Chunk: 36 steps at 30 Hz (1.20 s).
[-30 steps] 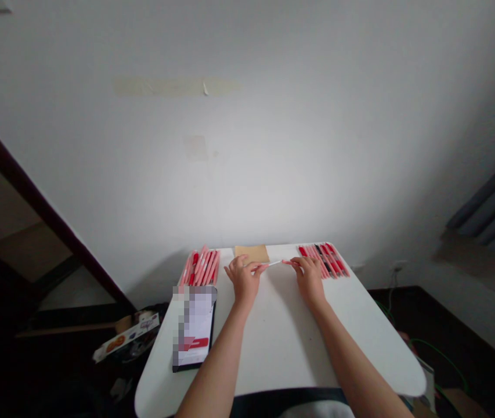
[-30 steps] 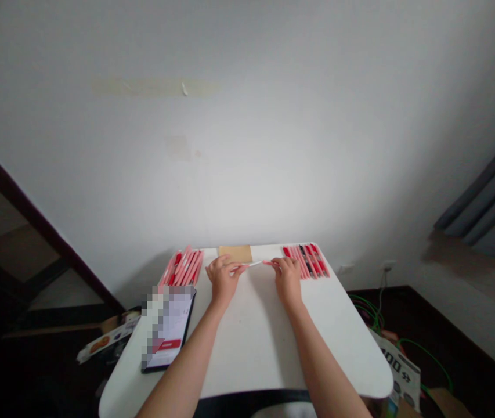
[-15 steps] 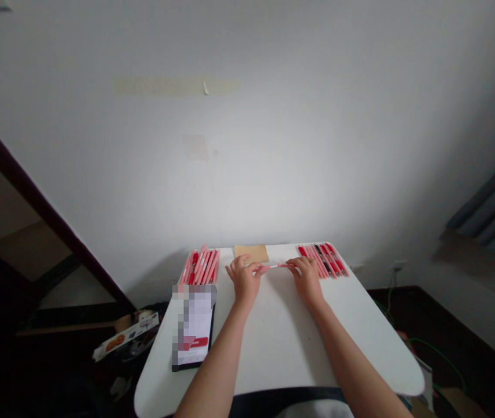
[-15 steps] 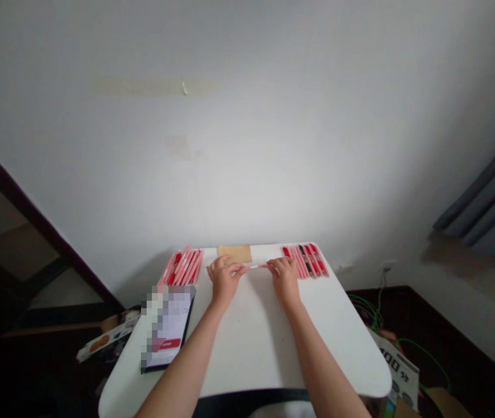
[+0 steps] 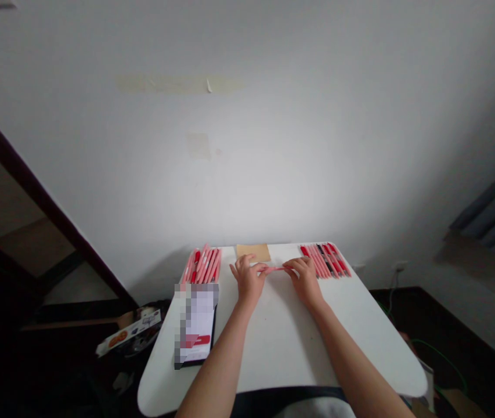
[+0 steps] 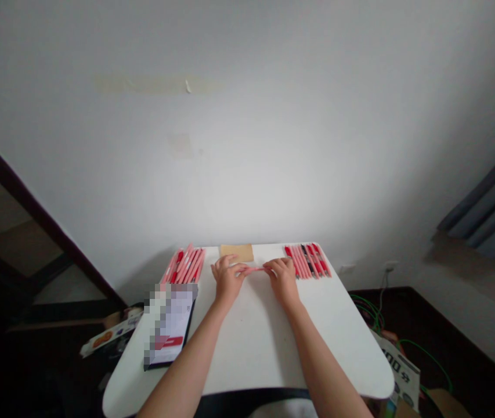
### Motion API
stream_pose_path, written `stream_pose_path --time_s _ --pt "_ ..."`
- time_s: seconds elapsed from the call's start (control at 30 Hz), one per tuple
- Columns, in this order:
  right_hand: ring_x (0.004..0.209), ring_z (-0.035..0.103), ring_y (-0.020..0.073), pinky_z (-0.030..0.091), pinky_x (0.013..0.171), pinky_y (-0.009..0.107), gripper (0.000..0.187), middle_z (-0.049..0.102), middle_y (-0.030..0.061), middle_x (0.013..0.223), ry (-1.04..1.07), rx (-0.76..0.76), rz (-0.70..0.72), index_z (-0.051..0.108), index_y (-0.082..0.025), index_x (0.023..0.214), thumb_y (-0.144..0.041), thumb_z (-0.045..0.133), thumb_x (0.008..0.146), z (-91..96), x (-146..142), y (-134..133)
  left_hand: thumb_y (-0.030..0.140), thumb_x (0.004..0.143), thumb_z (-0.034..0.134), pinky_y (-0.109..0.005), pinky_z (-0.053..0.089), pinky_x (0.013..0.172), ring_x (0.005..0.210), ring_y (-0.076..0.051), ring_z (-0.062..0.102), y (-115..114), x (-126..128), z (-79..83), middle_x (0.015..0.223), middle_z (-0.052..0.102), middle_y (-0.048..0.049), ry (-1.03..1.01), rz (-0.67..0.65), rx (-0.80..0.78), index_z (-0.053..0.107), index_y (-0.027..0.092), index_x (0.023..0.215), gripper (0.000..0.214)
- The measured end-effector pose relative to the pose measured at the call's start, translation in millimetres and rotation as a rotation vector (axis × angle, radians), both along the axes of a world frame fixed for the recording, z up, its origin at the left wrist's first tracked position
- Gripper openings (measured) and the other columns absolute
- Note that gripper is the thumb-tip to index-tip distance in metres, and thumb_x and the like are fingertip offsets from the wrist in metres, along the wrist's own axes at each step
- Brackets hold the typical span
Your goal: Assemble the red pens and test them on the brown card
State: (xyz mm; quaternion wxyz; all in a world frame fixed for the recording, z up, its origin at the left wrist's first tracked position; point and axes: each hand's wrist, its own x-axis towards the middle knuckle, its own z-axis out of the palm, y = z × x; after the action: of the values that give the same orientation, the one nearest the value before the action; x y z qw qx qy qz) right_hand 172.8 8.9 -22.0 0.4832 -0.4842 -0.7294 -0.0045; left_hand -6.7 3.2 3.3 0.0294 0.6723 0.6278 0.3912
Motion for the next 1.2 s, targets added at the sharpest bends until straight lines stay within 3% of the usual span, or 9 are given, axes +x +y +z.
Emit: stream_pose_path --time_s 0.83,1.2 --pt "0.093 0.052 0.0243 0.043 0.084 0.042 0.02 0.068 0.0076 0.088 0.081 -0.092 0.09 0.07 -0.023 0.087 -0.034 0.054 0.09 5.7 -0.4 -2.6 0.039 0.083 0.058 -0.071 0.018 0.107 0.129 -0.029 0.037 -2.2 0.3 1.0 0.133 0.05 -0.0061 0.102 -0.07 -0.085 0.073 0.03 0.084 0.018" --pt "0.091 0.053 0.0247 0.046 0.081 0.041 0.032 0.065 0.0091 0.084 0.11 -0.144 0.069 0.071 -0.024 0.094 -0.044 0.047 0.092 -4.0 0.6 1.7 0.035 0.078 0.066 -0.067 0.017 0.109 0.13 -0.028 0.037 -3.2 1.4 3.2 0.134 0.049 -0.0052 0.035 -0.068 -0.077 0.072 0.031 0.083 0.01"
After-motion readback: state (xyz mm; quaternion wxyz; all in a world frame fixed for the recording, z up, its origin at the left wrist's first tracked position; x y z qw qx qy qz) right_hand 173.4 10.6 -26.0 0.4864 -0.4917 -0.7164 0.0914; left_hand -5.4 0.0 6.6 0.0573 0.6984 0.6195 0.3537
